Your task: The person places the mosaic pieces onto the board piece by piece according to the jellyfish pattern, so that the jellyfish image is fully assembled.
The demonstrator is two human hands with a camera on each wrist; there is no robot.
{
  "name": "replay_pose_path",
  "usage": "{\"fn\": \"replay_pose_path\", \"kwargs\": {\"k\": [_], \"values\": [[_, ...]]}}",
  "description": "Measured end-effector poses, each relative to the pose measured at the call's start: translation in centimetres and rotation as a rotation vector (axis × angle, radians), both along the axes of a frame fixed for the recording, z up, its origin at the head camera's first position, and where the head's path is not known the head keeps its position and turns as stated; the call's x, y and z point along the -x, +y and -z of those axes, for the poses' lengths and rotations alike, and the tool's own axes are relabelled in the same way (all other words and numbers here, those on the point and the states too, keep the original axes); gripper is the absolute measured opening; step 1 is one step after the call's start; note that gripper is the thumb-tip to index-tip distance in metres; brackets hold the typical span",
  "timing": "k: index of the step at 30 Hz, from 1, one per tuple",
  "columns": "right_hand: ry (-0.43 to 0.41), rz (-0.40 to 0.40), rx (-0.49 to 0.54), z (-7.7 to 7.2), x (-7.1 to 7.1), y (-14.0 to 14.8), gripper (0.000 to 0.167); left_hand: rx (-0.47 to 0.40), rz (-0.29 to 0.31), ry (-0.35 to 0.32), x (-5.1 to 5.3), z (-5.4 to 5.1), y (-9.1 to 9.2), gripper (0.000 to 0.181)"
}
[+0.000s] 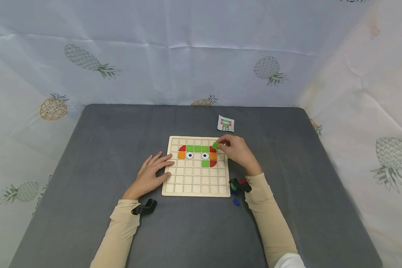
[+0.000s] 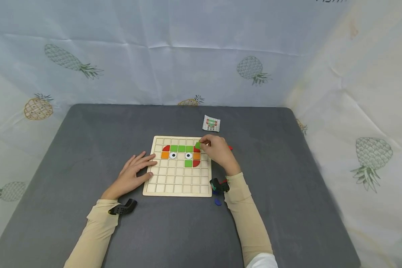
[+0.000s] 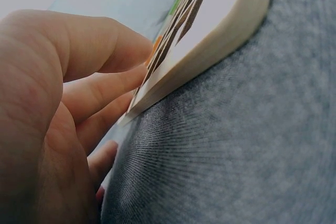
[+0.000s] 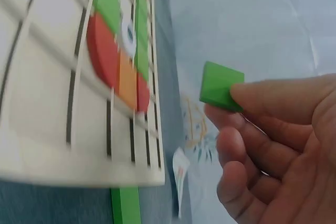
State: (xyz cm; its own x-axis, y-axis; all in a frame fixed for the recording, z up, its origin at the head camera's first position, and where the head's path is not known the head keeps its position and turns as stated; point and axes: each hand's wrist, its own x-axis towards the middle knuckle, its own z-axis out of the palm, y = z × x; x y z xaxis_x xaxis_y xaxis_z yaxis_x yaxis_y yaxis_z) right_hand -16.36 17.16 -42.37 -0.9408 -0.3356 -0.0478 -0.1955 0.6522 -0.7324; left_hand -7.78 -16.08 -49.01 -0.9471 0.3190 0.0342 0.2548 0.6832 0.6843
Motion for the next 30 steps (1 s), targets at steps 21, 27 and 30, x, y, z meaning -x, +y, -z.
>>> {"fn": "replay_pose_path", "kwargs": {"k": [21, 27, 30], "values": [[-0.097, -0.2, -0.085, -0.6, 1.0, -4.3, 0.019, -0.007, -0.009, 0.036, 0.2, 0.3, -0.2, 0.044], [-0.1, -0.265, -0.15, -0.6, 1.1, -5.0, 0.016, 0.004, -0.004, 0.016, 0.2, 0.2, -0.2, 0.044], [-0.112, -0.299, -0.169, -0.3, 0.9, -4.9, 0.016, 0.003, 0.0, 0.016, 0.1, 0.2, -0.1, 0.044]]}}
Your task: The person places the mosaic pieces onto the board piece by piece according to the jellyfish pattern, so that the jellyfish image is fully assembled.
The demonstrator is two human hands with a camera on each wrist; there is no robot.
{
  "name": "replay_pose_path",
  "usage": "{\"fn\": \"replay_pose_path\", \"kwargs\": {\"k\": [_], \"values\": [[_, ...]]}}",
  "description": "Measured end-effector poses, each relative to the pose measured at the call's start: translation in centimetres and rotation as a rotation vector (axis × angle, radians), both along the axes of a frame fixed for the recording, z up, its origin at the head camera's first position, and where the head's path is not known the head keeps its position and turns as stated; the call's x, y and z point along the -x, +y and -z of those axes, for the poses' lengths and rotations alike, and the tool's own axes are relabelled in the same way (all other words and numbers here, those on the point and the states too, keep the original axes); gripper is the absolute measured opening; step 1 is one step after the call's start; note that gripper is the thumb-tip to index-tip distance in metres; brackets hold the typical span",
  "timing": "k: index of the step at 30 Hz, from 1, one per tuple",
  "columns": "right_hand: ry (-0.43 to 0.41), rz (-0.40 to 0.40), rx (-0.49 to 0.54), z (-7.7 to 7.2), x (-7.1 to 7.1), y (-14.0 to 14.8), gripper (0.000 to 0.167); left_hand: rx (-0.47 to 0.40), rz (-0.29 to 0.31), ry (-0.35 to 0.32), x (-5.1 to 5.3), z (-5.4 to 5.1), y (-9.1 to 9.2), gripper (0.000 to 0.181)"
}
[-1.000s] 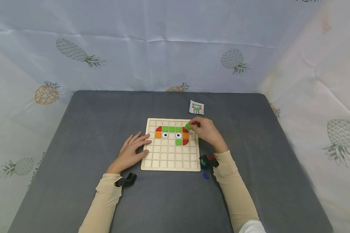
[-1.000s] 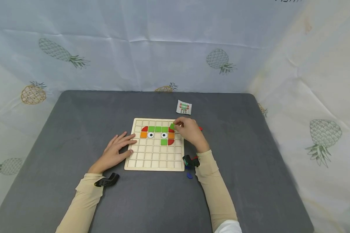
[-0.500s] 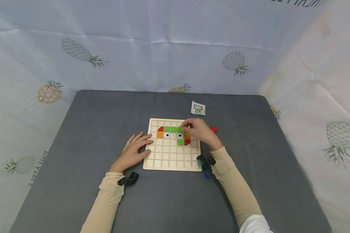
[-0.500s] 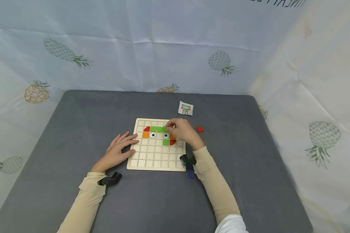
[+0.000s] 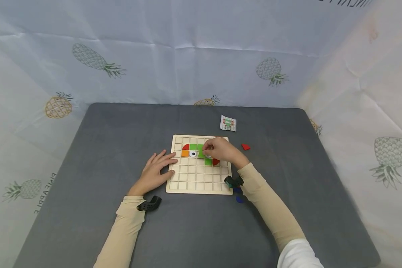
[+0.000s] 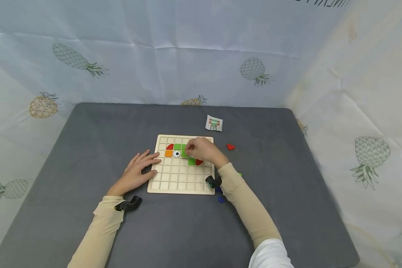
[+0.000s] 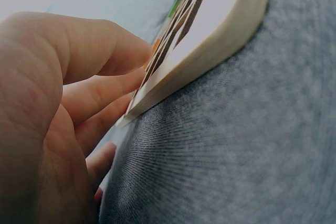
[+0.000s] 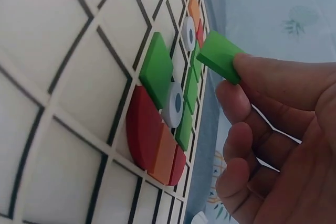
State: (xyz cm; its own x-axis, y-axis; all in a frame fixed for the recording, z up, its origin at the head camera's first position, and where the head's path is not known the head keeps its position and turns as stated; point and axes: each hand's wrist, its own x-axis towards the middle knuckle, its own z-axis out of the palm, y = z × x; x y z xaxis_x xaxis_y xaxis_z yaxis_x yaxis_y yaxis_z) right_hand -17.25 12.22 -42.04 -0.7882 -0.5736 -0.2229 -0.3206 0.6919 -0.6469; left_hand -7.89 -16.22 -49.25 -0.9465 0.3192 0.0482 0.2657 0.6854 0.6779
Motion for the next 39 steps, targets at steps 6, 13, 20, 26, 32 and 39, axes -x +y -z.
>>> {"fn": "replay_pose_path", "kwargs": {"k": [6, 13, 20, 26, 32, 39], "values": [[-0.013, -0.05, -0.018, 0.3, -0.2, 0.1, 0.013, -0.004, -0.004, 0.009, 0.0, 0.1, 0.1, 0.045], [0.001, -0.089, -0.042, 0.7, -0.3, -0.3, 0.014, -0.009, -0.004, 0.005, -0.1, 0.2, 0.1, 0.045], [0.009, -0.112, -0.081, 0.8, -0.2, -0.9, 0.014, -0.015, -0.007, 0.01, -0.1, 0.1, 0.1, 0.045], [-0.006, -0.114, -0.11, 0.9, -0.4, -1.2, 0.014, -0.007, -0.011, 0.01, -0.1, 0.0, 0.2, 0.045], [0.001, -0.12, -0.105, 1.1, -0.4, -1.3, 0.012, -0.009, -0.017, 0.004, -0.1, 0.1, 0.2, 0.044], [0.063, -0.13, -0.158, 1.4, -0.3, -1.7, 0.011, -0.01, -0.016, 0.0, -0.1, 0.0, 0.2, 0.044]]}}
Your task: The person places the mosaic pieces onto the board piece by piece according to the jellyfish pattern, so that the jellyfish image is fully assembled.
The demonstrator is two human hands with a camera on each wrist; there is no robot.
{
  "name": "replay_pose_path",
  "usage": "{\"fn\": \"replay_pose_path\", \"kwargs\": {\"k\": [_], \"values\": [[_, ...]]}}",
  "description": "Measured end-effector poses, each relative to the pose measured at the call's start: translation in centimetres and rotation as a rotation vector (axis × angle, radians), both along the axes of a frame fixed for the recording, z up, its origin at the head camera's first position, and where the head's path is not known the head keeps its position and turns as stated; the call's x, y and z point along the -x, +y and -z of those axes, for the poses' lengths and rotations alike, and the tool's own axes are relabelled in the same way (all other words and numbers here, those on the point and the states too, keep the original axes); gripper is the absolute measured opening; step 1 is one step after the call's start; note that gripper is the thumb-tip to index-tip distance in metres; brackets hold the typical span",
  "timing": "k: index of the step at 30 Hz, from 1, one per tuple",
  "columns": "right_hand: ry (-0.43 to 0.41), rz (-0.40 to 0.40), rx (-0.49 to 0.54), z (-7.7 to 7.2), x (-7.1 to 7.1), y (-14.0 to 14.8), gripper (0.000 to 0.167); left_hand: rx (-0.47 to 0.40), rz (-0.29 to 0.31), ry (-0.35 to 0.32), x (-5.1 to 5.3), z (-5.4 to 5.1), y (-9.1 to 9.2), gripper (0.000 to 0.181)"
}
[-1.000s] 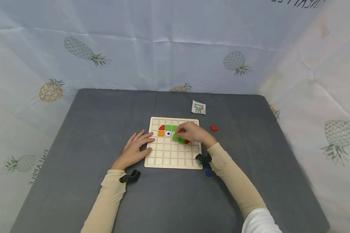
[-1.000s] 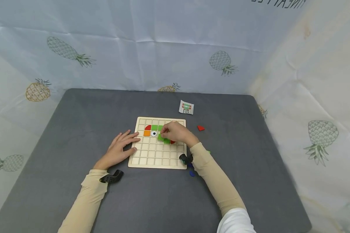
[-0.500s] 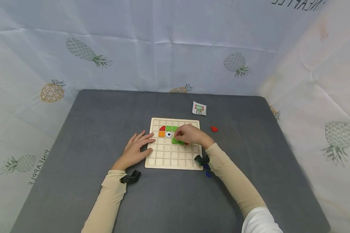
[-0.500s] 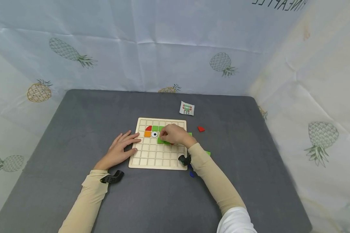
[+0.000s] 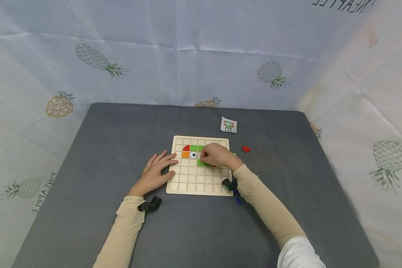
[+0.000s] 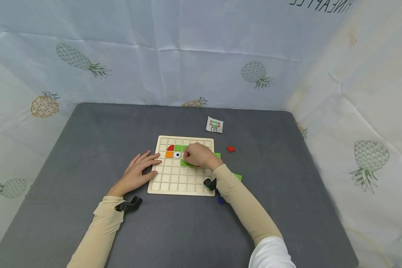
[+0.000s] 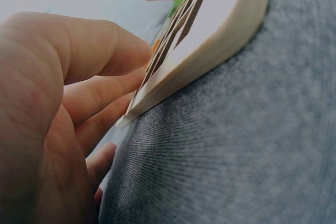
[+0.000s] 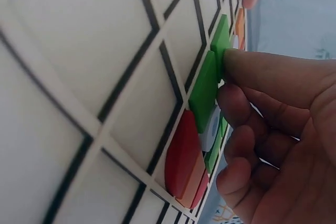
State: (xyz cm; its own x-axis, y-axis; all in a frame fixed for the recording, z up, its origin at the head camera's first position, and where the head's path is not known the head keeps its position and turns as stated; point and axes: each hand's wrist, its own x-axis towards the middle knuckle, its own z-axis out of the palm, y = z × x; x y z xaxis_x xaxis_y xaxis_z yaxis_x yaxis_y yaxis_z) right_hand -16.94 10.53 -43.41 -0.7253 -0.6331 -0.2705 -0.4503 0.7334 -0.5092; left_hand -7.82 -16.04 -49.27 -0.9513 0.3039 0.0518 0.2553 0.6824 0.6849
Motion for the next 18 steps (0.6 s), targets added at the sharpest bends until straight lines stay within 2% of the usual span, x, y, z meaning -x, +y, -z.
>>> {"fn": "replay_pose_path", "kwargs": {"k": [4, 8, 13, 18], "values": [[0.043, -0.01, -0.003, 0.0, -0.1, -0.1, 0.011, -0.001, -0.002, 0.005, 0.0, -0.1, -0.1, 0.044], [0.02, 0.038, 0.076, -0.9, -0.2, 1.0, 0.013, -0.003, 0.003, 0.014, -0.1, 0.0, -0.1, 0.044], [0.039, 0.139, 0.145, -2.8, 0.5, 4.4, 0.024, -0.005, 0.013, 0.027, 0.0, 0.2, 0.0, 0.044], [0.079, 0.218, 0.099, -3.8, 1.1, 7.8, 0.028, -0.003, 0.011, 0.017, 0.0, 0.2, -0.1, 0.044]]}}
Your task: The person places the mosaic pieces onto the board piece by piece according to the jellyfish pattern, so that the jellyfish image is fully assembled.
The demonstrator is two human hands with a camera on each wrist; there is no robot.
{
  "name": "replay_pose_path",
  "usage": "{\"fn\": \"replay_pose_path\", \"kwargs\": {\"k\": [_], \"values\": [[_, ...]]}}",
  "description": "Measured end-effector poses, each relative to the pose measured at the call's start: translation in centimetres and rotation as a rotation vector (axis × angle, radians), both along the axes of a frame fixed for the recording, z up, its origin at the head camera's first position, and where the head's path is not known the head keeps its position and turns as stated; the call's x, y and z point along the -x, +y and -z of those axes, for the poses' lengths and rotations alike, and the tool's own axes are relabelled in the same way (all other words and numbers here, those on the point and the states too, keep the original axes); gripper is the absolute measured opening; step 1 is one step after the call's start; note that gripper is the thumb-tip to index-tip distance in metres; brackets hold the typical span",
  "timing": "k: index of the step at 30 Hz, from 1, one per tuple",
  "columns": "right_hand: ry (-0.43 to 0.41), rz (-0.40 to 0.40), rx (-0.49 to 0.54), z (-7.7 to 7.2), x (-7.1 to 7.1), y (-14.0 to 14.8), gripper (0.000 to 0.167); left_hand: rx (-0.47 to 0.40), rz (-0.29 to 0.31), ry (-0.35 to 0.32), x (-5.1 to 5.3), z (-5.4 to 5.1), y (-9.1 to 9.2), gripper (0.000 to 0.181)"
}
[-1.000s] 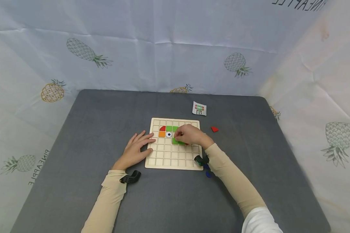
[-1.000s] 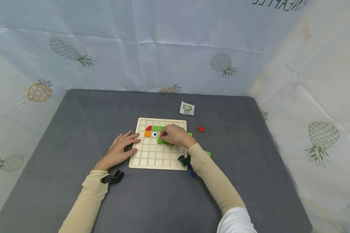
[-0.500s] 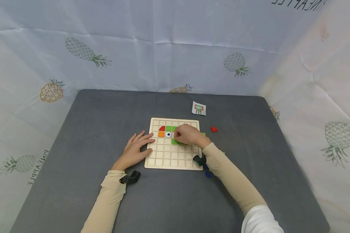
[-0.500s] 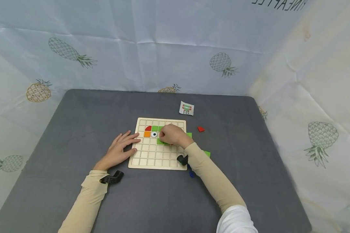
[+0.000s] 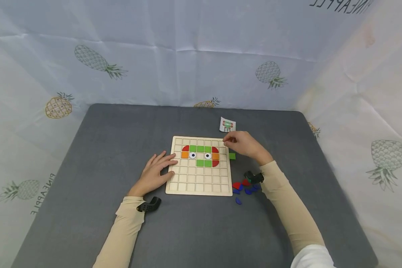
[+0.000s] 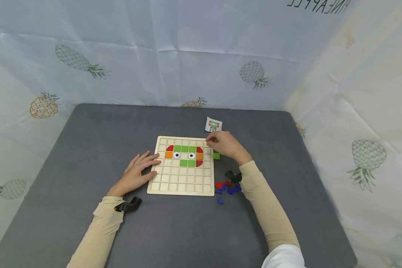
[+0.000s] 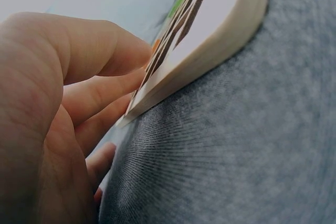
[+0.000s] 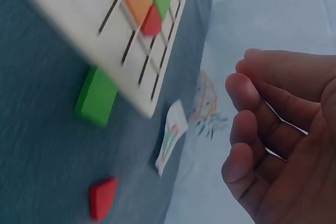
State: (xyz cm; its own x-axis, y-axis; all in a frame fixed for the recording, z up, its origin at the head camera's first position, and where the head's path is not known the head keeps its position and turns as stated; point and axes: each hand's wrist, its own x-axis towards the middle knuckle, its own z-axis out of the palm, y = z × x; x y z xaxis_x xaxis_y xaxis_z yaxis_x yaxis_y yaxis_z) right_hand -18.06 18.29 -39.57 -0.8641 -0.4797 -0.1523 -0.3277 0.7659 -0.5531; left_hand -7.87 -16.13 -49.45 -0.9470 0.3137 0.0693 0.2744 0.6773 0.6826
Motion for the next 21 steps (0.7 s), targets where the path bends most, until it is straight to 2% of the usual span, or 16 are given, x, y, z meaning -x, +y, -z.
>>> {"fn": "replay_pose_path", "kwargs": {"k": [5, 12, 16, 21], "values": [[-0.037, 0.034, -0.077, 0.5, 0.1, 1.9, 0.029, 0.001, 0.002, -0.005, 0.0, -0.1, 0.0, 0.045], [-0.113, 0.006, -0.112, 2.6, 0.2, 2.8, 0.035, 0.007, -0.004, -0.008, -0.1, 0.1, -0.1, 0.045], [-0.119, -0.013, -0.137, 3.3, 0.2, 2.8, 0.039, 0.009, -0.002, -0.006, -0.1, 0.1, -0.1, 0.045], [-0.082, -0.023, -0.192, 3.5, -0.2, 2.6, 0.037, 0.007, 0.0, -0.005, 0.0, 0.0, 0.0, 0.045]]}}
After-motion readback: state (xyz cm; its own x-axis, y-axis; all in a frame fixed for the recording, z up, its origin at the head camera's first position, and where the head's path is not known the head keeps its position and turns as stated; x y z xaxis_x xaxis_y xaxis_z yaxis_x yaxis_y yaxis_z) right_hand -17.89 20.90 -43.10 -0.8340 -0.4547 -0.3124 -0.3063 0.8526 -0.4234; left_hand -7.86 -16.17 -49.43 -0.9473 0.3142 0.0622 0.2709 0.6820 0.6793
